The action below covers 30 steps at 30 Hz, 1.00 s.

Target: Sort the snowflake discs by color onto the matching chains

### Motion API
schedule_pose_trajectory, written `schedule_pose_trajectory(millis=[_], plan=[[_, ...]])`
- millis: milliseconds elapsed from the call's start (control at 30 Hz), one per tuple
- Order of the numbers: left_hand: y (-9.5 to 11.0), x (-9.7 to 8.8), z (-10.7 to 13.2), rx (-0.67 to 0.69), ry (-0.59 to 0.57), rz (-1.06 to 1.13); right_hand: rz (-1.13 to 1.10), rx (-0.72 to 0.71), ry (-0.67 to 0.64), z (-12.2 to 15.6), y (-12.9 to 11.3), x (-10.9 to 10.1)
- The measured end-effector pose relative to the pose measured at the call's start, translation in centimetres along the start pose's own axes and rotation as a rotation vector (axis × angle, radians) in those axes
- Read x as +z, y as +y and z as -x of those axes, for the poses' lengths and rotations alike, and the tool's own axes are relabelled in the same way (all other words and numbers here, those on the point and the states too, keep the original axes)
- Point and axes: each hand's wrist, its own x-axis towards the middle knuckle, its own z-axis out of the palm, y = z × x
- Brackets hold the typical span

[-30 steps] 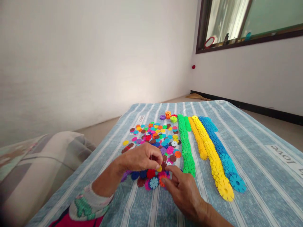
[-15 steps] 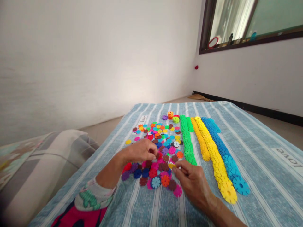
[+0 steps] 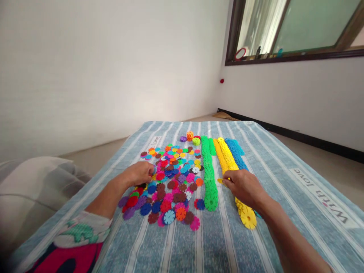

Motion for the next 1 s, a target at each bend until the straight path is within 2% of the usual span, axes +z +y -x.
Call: schedule_pose_trajectory(millis=[133, 233, 467, 767, 1000], plan=[[0.0, -0.1, -0.6, 0.005, 0.030, 0.033, 0.078, 0.077, -0.062, -0.1, 0.2, -1.2], [0.3, -0.2, -0.9, 0.008, 0.079, 0.071, 0.116, 0.083, -0.092, -0.2, 0.2, -1.5], [1.4, -0.7, -0.3, -0.001, 0.087, 0.084, 0.193, 0.102, -0.142, -0.7, 0.9, -0.4], [1.1, -0.3, -0.4, 0.001, 0.087, 0.104, 0.233, 0.143, -0.149, -1.2, 1.3, 0.9], [0.8, 0.0, -0.8, 0.021, 0.088, 0.075, 0.272, 0.214, -0.127, -1.2, 0.9, 0.5]])
